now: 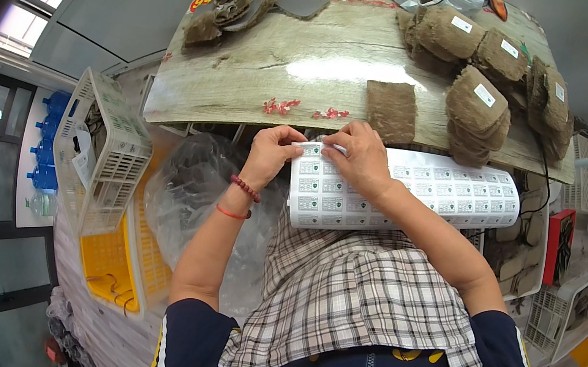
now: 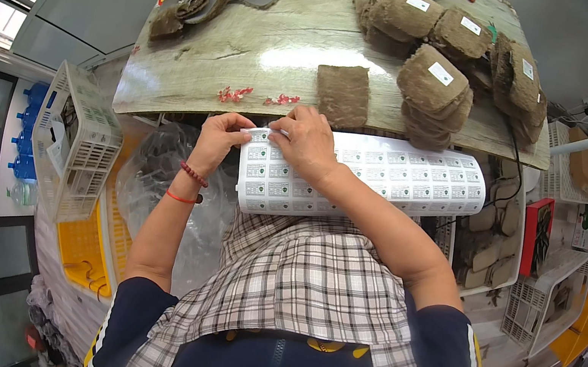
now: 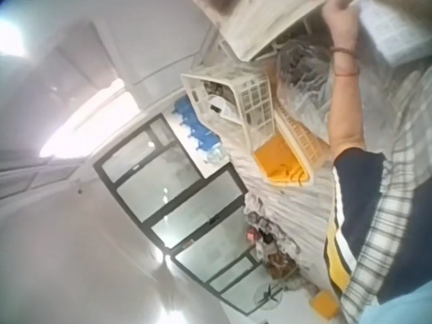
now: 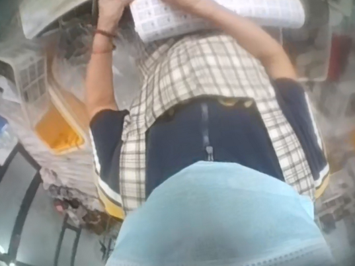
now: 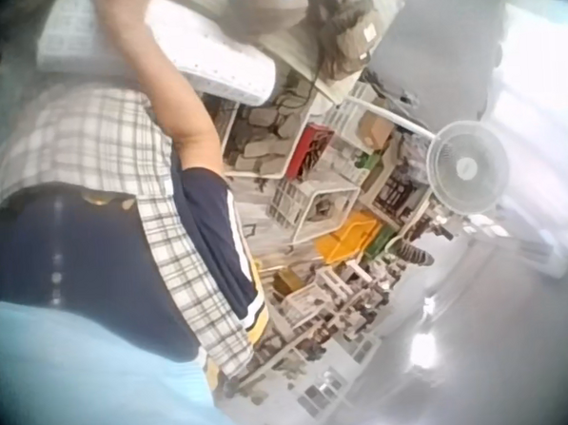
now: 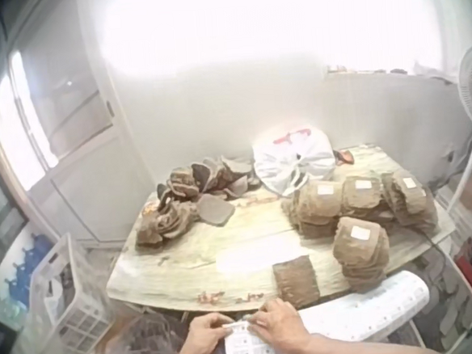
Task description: The person applies small white labels to brown rectangular items on a table. They peel labels from a sheet, place them on the items, and stack the labeled items. The person handles the items one at a time and uses both hands to position the labels.
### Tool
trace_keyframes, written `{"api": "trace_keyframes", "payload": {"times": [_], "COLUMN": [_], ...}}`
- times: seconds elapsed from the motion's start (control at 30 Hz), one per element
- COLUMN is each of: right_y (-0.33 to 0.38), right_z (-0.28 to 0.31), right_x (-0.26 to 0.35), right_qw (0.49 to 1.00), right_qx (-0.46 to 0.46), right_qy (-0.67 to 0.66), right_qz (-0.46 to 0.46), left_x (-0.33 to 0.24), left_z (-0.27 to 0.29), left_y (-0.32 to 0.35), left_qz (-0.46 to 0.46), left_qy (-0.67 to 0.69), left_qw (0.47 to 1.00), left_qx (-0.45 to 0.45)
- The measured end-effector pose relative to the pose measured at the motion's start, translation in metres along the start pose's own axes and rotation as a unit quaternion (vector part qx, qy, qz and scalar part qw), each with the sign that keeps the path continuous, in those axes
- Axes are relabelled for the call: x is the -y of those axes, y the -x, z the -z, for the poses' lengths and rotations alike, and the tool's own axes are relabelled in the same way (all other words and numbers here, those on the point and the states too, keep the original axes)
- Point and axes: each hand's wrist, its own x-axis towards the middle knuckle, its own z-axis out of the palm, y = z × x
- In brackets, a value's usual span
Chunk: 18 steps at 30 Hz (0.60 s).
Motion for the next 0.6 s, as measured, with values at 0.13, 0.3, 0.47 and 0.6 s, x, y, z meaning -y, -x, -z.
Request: {"api": "trace_keyframes", "payload": {"times": [0.13,0.3,0.47,0.6], "right_y": [-0.002,-0.004,-0.005,-0.006], "right_z": [-0.005,-0.005,-0.009,-0.012], "right_x": [0.003,0.013,0.013,0.013], "right_qw": [1.0,0.999,0.998,0.995], "right_qx": [-0.007,-0.042,-0.042,-0.044], "right_qy": [-0.003,0.005,-0.033,-0.059], "right_qz": [0.022,-0.013,-0.039,-0.064], "left_x": [-0.001,0.004,0.004,0.004], "left_z": [0.0,0.002,0.003,0.004], "left_y": [0.003,0.003,0.002,0.003], "left_qz": [0.005,-0.006,0.002,0.016], "left_qy": [0.041,0.051,0.066,0.08], "left_qw": [0.999,0.999,0.998,0.997], "left_qx": [-0.01,-0.006,0.001,0.002]}}
